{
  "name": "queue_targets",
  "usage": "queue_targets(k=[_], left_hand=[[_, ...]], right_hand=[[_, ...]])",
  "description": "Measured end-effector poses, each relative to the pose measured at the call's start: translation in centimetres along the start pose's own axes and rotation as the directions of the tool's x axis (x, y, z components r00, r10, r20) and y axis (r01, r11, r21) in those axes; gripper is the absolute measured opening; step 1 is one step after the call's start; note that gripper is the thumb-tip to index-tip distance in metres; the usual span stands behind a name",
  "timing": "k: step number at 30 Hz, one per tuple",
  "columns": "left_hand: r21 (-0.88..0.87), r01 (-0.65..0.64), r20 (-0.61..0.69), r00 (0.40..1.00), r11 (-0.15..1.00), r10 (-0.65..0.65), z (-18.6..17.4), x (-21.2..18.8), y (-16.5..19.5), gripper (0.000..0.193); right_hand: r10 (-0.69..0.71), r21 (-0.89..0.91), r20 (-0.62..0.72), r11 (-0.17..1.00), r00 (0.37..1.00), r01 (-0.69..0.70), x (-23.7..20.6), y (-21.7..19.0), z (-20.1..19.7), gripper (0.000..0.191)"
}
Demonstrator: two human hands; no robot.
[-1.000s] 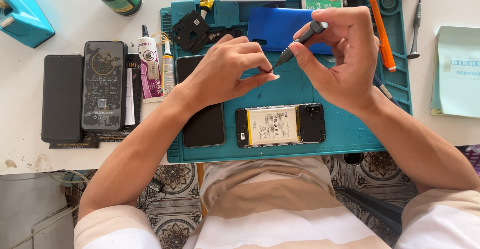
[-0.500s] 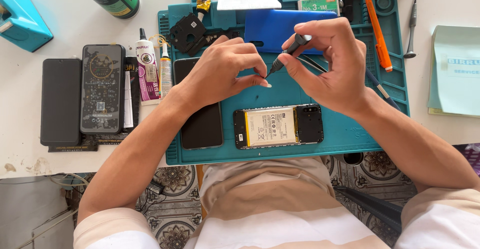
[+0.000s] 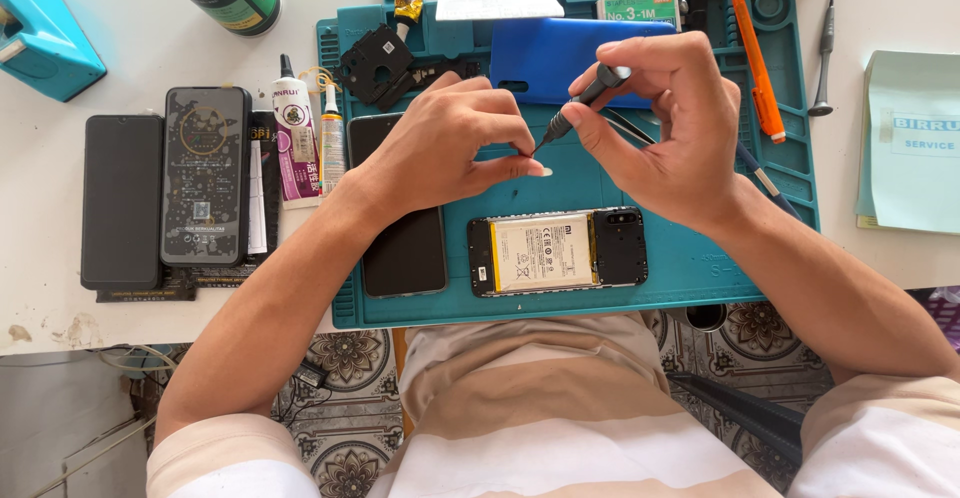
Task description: The person uses a screwdriver to remove and install screws on a disassembled smartphone. They repeatedly pick up screws, align them with screw holes, and tighten them while working on the phone's internal components.
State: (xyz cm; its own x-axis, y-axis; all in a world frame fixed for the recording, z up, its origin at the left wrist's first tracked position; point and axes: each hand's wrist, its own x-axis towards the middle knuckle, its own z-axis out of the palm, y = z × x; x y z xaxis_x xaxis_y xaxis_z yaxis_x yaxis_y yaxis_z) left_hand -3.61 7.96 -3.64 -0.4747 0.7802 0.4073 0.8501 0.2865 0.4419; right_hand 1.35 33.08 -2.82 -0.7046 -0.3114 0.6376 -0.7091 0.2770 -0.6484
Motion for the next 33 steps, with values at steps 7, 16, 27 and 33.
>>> queue_targets(k=[7,16,27,33], left_hand=[[0.007,-0.003,0.010,1.000,1.000,0.003,-0.14,0.02,-0.05,0.026],[-0.002,-0.007,0.021,1.000,1.000,0.007,-0.19,0.06,0.01,0.026],[-0.007,-0.007,0.016,1.000,1.000,0.007,-0.19,-0.04,0.13,0.027],[-0.015,-0.021,0.009,1.000,1.000,0.021,-0.21,-0.03,0.15,0.026]], right_hand=[[-0.019,-0.008,0.022,1.000,1.000,0.020,0.16,-0.26,0.11,0.042],[-0.022,0.004,0.040,1.000,0.999,0.022,0.22,-0.39,0.14,0.041],[-0.032,-0.014,0.034,0.999,0.999,0.032,0.00,-0.41,0.24,0.043],[-0.045,-0.014,0.041,0.999,0.998,0.046,0.00,-0.35,0.23,0.043]])
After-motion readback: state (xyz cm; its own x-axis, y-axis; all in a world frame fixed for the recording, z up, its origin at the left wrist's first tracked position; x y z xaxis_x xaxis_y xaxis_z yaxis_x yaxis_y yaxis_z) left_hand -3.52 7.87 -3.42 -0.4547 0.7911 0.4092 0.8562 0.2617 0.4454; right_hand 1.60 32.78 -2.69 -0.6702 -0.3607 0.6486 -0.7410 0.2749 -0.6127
